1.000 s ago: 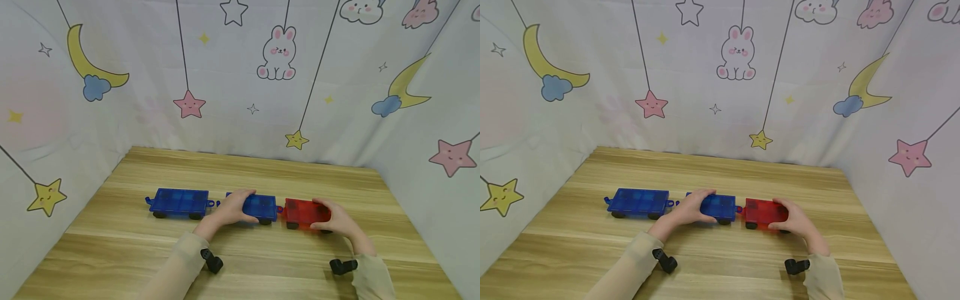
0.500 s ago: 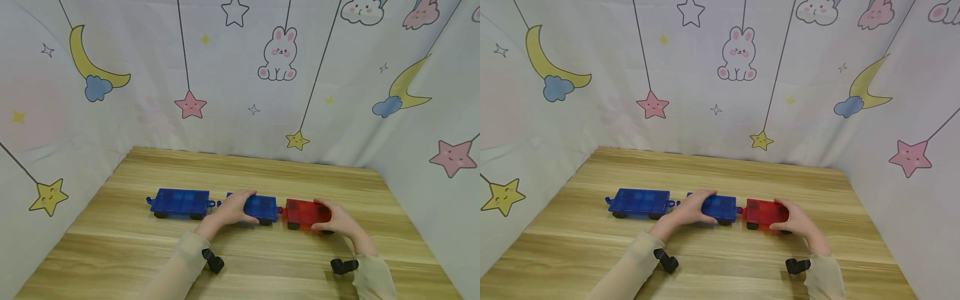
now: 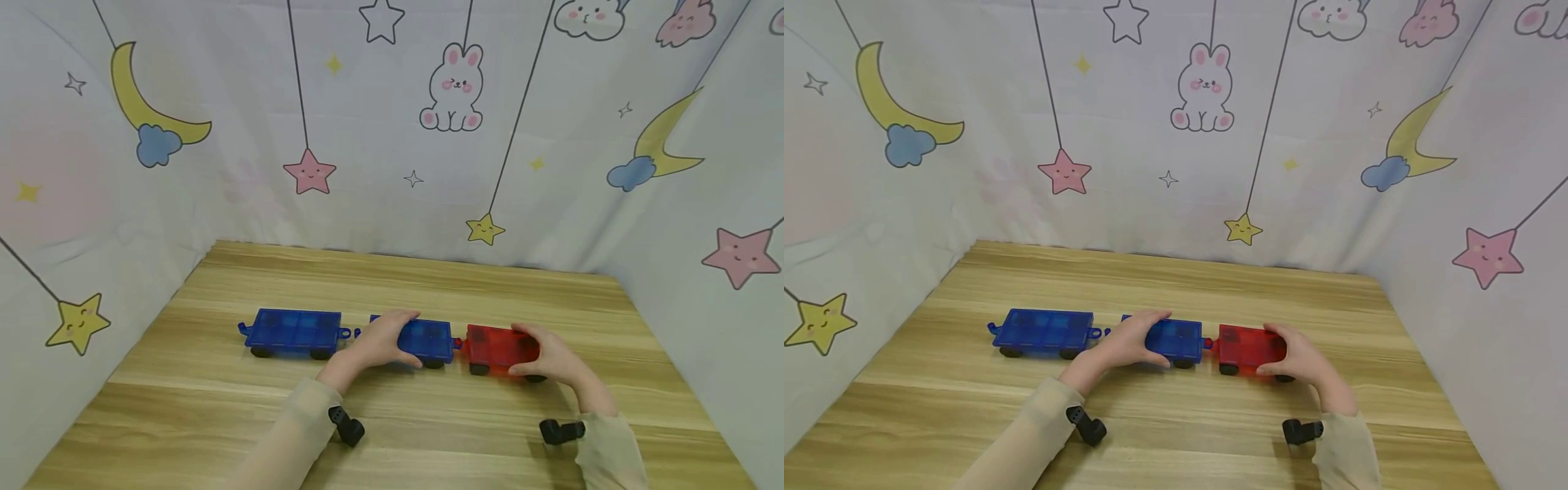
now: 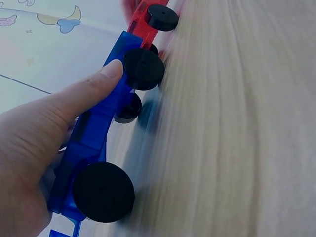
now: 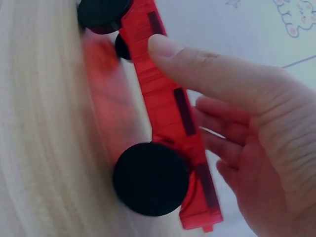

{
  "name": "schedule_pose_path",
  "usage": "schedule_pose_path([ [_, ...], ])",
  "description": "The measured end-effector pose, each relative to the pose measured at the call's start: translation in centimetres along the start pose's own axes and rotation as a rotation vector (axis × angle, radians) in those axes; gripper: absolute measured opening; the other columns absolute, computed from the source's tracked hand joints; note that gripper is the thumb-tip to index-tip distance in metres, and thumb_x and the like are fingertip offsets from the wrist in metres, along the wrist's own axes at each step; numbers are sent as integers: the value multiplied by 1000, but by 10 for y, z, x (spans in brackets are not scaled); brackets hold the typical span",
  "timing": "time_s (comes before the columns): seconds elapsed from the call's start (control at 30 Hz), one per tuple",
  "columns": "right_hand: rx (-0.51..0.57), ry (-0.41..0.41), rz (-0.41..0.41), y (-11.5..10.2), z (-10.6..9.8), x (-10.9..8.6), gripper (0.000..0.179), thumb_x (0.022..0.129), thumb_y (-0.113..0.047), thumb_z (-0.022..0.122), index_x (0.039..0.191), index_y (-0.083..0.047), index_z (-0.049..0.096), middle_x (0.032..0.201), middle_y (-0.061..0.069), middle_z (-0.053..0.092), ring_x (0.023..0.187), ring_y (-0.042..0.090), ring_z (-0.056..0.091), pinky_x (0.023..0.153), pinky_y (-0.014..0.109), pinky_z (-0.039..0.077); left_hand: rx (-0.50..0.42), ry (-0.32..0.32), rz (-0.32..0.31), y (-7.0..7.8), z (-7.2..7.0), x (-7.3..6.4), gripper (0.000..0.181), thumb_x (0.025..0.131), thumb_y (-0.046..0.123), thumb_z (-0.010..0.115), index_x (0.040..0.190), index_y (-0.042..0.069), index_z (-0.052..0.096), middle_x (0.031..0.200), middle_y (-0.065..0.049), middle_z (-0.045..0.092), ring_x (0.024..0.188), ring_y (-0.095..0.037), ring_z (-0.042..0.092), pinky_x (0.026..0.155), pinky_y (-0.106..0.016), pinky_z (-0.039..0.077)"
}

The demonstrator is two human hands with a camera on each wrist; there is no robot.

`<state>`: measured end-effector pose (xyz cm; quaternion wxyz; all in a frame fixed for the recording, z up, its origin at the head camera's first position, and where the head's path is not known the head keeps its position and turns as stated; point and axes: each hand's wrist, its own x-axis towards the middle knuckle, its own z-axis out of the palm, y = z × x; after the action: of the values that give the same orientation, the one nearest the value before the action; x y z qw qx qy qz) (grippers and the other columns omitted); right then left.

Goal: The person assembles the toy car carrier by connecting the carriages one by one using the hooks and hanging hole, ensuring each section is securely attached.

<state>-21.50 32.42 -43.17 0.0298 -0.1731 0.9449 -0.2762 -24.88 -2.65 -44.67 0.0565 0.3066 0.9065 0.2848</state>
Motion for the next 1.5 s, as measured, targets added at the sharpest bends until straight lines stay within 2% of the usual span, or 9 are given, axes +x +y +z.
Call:
schedule_pose_path([
  [0.23, 50, 8, -1, -12, 1, 6, 81, 77, -31, 84, 139, 6, 48, 139, 27, 51, 125, 46, 49, 100, 61, 42, -79, -2, 2, 2, -8, -6, 91, 76, 41, 83, 149, 8, 40, 152, -10, 44, 140, -31, 41, 113, -49, 36],
  [0.33, 51, 76, -7, -20, 4, 9, 63, 84, -30, 78, 134, 1, 55, 136, 22, 56, 126, 44, 50, 101, 61, 42, -125, 25, 14, -1, -12, -10, 79, 84, 38, 76, 148, 7, 43, 149, -9, 48, 139, -29, 44, 113, -48, 38],
  [0.47, -2, 216, -102, -31, 14, 18, 41, 86, -17, 76, 120, 0, 64, 120, 18, 66, 113, 38, 60, 94, 57, 48, -145, 108, 24, -10, -19, -18, 61, 92, 32, 68, 144, 9, 48, 144, -7, 54, 135, -27, 49, 110, -46, 41],
  [0.57, -20, 279, -151, -38, 22, 25, 36, 84, -10, 76, 116, 3, 66, 111, 17, 69, 103, 35, 64, 89, 53, 52, -142, 166, 10, -19, -25, -25, 55, 93, 29, 67, 143, 11, 51, 142, -7, 55, 134, -27, 50, 109, -47, 42],
  [0.63, -2, 286, -144, -44, 27, 30, 37, 83, -9, 77, 116, 3, 65, 112, 18, 68, 102, 34, 64, 90, 52, 53, -141, 185, -4, -26, -30, -30, 57, 93, 29, 67, 144, 9, 49, 143, -8, 54, 135, -29, 48, 109, -49, 42],
  [0.97, 77, 228, -129, -69, 50, 47, 50, 83, -16, 78, 126, 4, 61, 123, 20, 66, 115, 38, 61, 96, 52, 50, -153, 138, -132, -58, -50, -55, 94, 82, 39, 79, 155, 9, 27, 156, -13, 36, 143, -36, 34, 112, -58, 34],
  [1.23, 74, 83, -136, -89, 61, 56, 72, 80, -28, 81, 139, 2, 51, 139, 19, 56, 122, 39, 55, 99, 54, 48, -152, 152, -180, -75, -61, -75, 105, 75, 35, 85, 155, 5, 24, 157, -17, 33, 143, -40, 31, 111, -61, 33],
  [1.3, 65, 69, -151, -93, 64, 58, 73, 80, -28, 82, 139, 2, 51, 140, 19, 55, 131, 39, 49, 105, 55, 43, -141, 151, -190, -80, -64, -79, 107, 73, 36, 86, 155, 4, 24, 157, -18, 33, 143, -41, 31, 110, -62, 33],
  [1.5, 74, 52, -139, -99, 71, 62, 77, 78, -31, 83, 140, 1, 50, 142, 20, 52, 134, 40, 46, 108, 57, 40, -116, 144, -209, -92, -72, -89, 112, 70, 38, 88, 154, 2, 24, 156, -21, 32, 142, -44, 31, 109, -63, 34],
])
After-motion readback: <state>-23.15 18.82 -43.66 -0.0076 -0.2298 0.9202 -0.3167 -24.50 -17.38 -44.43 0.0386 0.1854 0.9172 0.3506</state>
